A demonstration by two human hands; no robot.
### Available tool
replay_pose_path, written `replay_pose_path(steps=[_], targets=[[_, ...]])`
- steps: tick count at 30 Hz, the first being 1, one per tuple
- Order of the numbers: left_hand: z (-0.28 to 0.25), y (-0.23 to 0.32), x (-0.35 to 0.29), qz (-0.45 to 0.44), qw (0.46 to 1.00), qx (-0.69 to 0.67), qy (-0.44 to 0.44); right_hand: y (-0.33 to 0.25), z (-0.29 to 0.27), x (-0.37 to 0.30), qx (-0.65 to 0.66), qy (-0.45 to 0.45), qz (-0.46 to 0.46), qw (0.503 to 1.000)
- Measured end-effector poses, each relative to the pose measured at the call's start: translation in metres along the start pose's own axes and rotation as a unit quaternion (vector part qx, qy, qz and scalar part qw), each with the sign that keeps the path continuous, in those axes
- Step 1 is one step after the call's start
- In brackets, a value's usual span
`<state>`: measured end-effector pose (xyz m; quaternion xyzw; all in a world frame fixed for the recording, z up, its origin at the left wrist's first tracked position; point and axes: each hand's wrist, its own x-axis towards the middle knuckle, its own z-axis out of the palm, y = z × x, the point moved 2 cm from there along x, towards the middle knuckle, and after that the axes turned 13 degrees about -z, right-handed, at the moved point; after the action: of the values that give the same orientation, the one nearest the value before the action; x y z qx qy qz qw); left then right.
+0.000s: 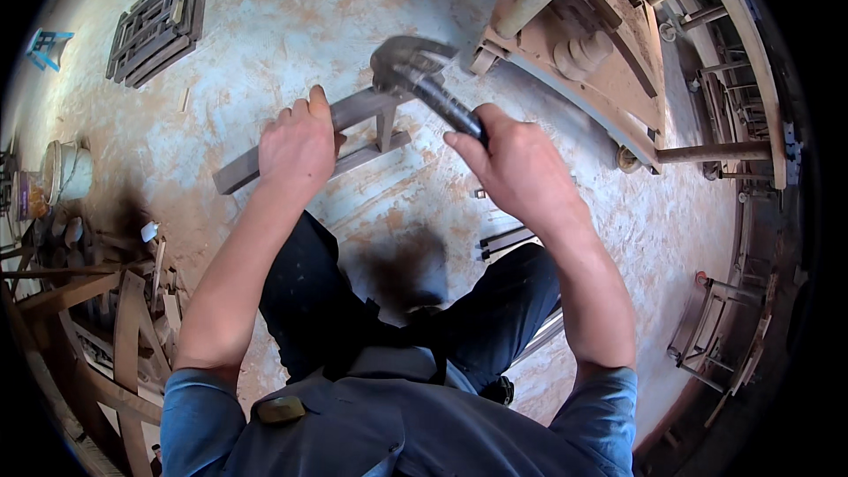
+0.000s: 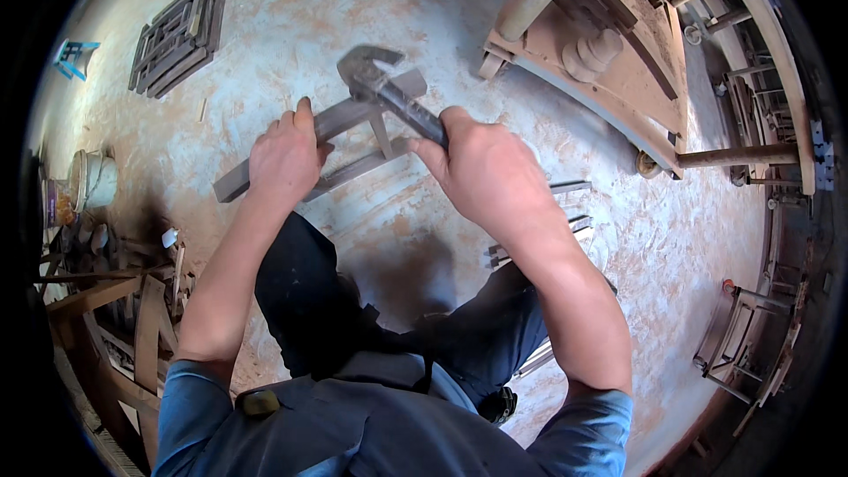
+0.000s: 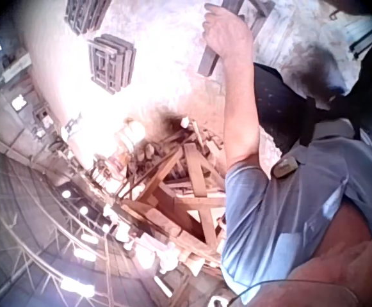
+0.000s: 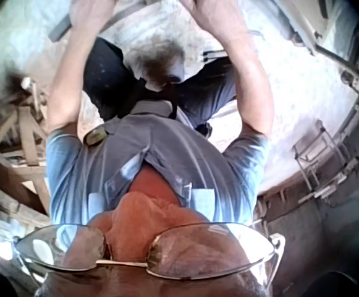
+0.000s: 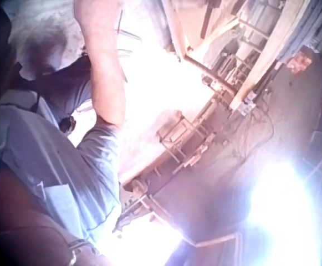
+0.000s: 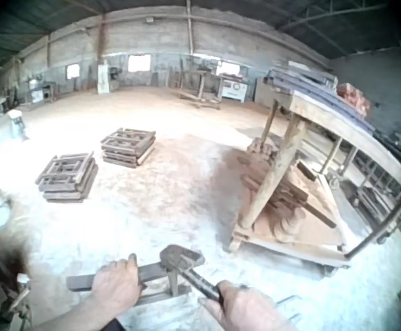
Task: The person assembles a wooden frame by hammering nails into wooden pieces. They measure the frame with a tape measure, stack completed frames, and apply glue to wooden slats before hammering them together.
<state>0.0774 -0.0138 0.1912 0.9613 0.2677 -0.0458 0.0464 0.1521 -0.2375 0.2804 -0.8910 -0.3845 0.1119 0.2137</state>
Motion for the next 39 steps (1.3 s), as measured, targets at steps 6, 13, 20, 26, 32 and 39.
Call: replay_pose_path(steps=[6, 13, 20, 26, 32, 39], targets=[[0.002, -0.004, -0.002, 0.007, 1.000, 0.004, 0.012, -0.011, -0.007, 0.002, 0.047, 0.071, 0.024, 0.996], [-0.002, 0.001, -0.002, -0.005, 1.000, 0.007, -0.004, 0.003, -0.006, 0.006, -0.019, -0.009, 0.002, 1.000], [-0.020, -0.003, -0.003, 0.013, 0.996, -0.057, -0.067, 0.010, 0.017, 0.006, -0.031, -0.024, 0.026, 0.999], [-0.039, -0.096, -0.029, 0.000, 0.993, -0.076, -0.092, -0.006, 0.021, -0.002, -0.003, -0.035, 0.025, 0.999], [-0.026, -0.119, -0.029, -0.043, 0.993, -0.074, -0.084, -0.069, 0.034, 0.011, 0.044, -0.046, -0.110, 0.992], [-0.014, -0.121, -0.023, -0.011, 0.996, -0.079, -0.050, -0.088, 0.057, 0.036, -0.020, -0.082, -0.183, 0.980]])
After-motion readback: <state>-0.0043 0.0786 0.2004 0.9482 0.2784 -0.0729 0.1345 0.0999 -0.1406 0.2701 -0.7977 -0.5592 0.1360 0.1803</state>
